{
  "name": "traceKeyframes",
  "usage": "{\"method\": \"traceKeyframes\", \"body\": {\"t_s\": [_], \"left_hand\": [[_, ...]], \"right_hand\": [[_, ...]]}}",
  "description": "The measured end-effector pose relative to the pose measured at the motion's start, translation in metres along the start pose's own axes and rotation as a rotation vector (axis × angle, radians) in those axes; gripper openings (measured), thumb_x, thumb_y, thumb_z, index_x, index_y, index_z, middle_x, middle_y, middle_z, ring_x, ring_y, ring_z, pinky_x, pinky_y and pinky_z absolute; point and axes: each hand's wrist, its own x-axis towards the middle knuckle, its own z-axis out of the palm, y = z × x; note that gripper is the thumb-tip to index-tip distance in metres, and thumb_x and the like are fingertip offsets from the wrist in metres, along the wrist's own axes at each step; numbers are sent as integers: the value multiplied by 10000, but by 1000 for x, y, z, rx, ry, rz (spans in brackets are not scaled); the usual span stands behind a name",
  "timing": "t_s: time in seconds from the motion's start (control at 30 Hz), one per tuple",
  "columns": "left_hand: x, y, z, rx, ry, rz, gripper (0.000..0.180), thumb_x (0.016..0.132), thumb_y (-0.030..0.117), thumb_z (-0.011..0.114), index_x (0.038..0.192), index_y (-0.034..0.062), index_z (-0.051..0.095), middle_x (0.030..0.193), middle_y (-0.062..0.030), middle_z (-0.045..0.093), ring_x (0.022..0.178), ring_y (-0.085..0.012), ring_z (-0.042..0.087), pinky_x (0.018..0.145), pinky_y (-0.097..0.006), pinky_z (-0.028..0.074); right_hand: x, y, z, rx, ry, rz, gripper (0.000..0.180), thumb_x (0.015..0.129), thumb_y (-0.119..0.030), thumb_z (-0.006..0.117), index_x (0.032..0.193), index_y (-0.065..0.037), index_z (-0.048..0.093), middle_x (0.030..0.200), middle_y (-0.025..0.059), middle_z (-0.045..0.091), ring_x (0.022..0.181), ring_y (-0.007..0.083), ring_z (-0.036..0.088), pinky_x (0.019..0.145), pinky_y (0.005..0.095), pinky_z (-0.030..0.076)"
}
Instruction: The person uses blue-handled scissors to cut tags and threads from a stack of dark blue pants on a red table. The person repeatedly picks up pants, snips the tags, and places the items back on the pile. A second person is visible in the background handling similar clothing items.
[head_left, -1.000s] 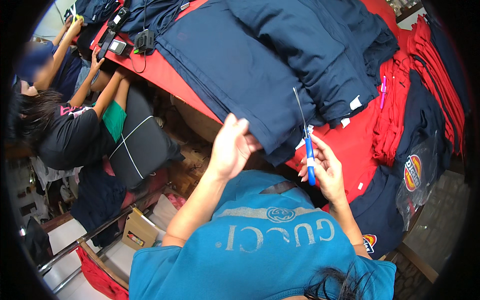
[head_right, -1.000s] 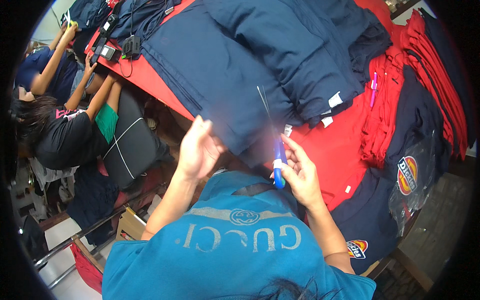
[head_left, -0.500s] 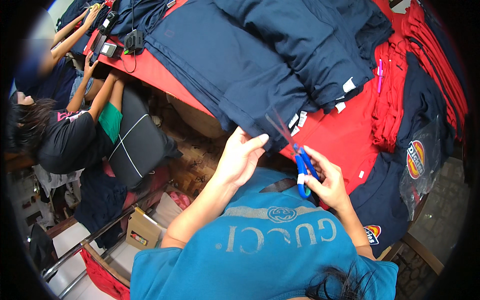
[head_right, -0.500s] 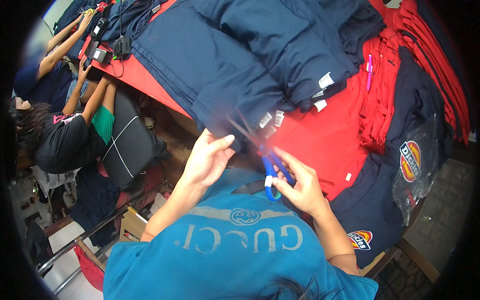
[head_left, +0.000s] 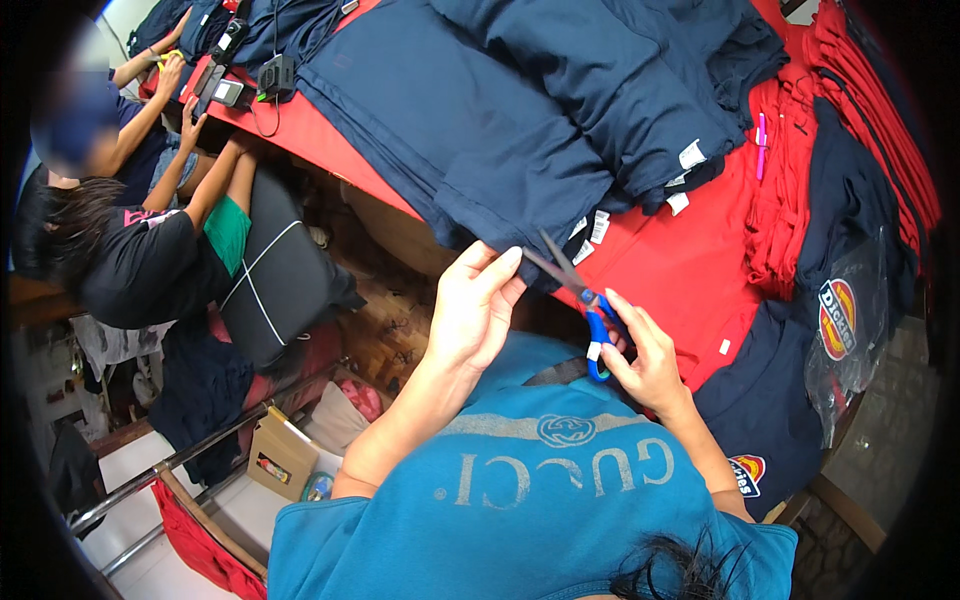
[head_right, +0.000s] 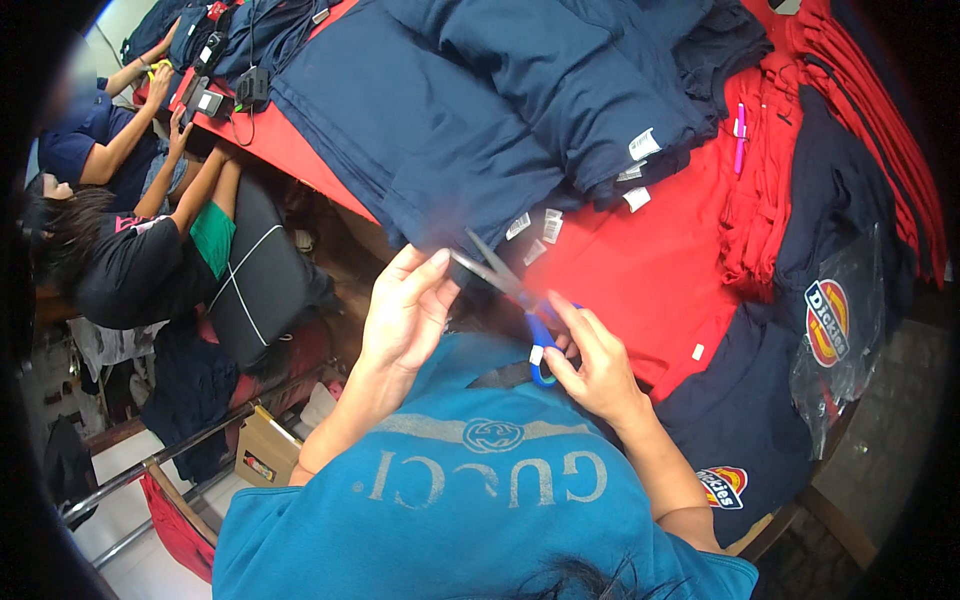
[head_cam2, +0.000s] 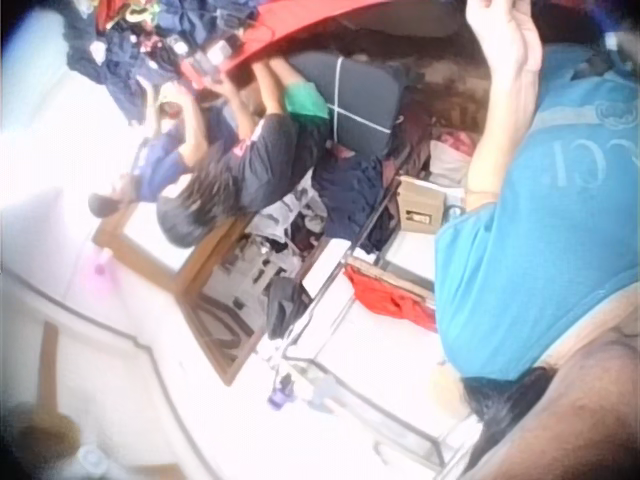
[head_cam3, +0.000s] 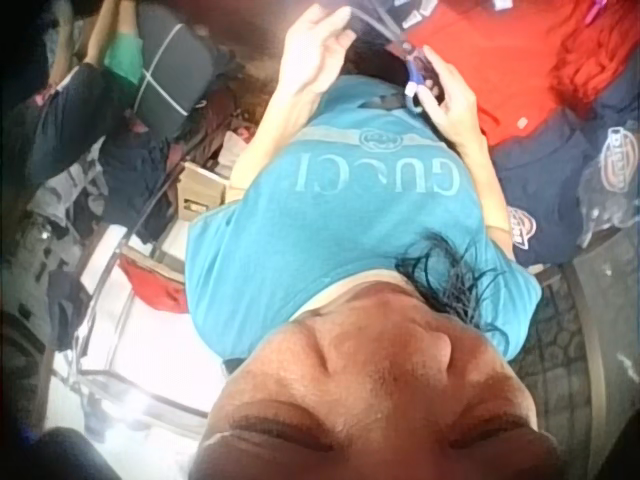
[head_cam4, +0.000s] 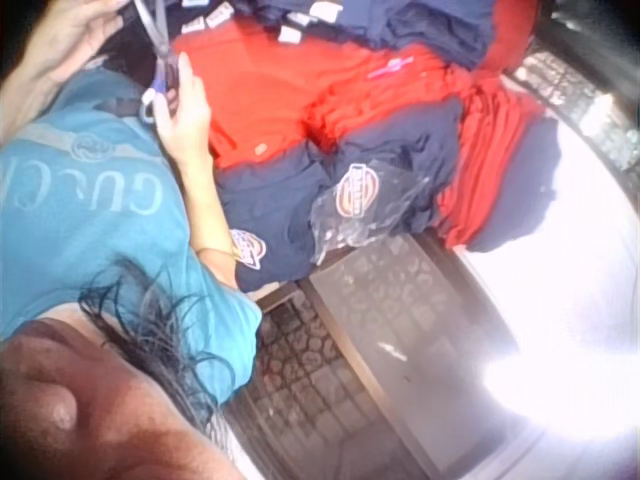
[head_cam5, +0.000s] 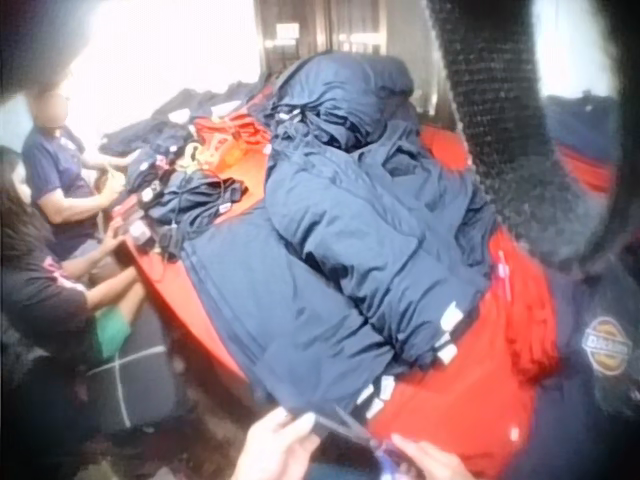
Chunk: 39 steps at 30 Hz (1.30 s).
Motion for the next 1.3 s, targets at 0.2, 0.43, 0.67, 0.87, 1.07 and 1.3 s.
{"method": "traceKeyframes", "body": {"t_s": [0.2,0.43,0.67,0.87,1.07,1.3], "left_hand": [[3,1,-5,78,-96,62,268,927,-15,550,1193,-40,574,1190,-120,622,1092,-202,599,985,-343,471],[-3,2,3,146,-54,76,287,891,-44,596,1178,-44,596,1147,-111,642,1048,-183,608,941,-312,481],[-2,3,9,144,-7,76,265,898,-25,601,1162,-48,605,1094,-87,655,960,-131,625,862,-256,514],[-1,4,5,147,-27,110,257,914,-17,582,1168,-55,601,1098,-92,653,968,-140,625,868,-272,514],[0,4,7,138,-28,88,260,915,-16,582,1172,-57,598,1104,-97,652,974,-146,628,873,-280,518],[-1,3,9,175,-11,96,288,907,1,604,1191,-43,594,1092,-83,657,971,-132,626,863,-269,517]], "right_hand": [[8,0,2,46,-26,-71,595,802,-25,679,1361,11,477,889,112,570,679,152,577,584,261,495],[19,-8,-3,113,-76,-63,561,847,-30,630,1383,-7,465,914,128,600,693,164,585,661,271,498],[12,1,-2,343,-134,122,553,854,-10,608,1388,-2,463,1031,139,631,766,141,600,711,258,495],[21,-13,-9,209,-152,-10,565,849,-33,629,1388,-1,464,1013,130,626,762,135,590,715,265,494],[21,-8,-5,233,-104,-23,556,861,-55,630,1388,1,463,1064,141,628,776,150,593,745,268,493],[11,-3,-6,481,-159,255,515,875,-50,606,1371,12,483,1101,168,645,903,171,637,834,292,496]]}}
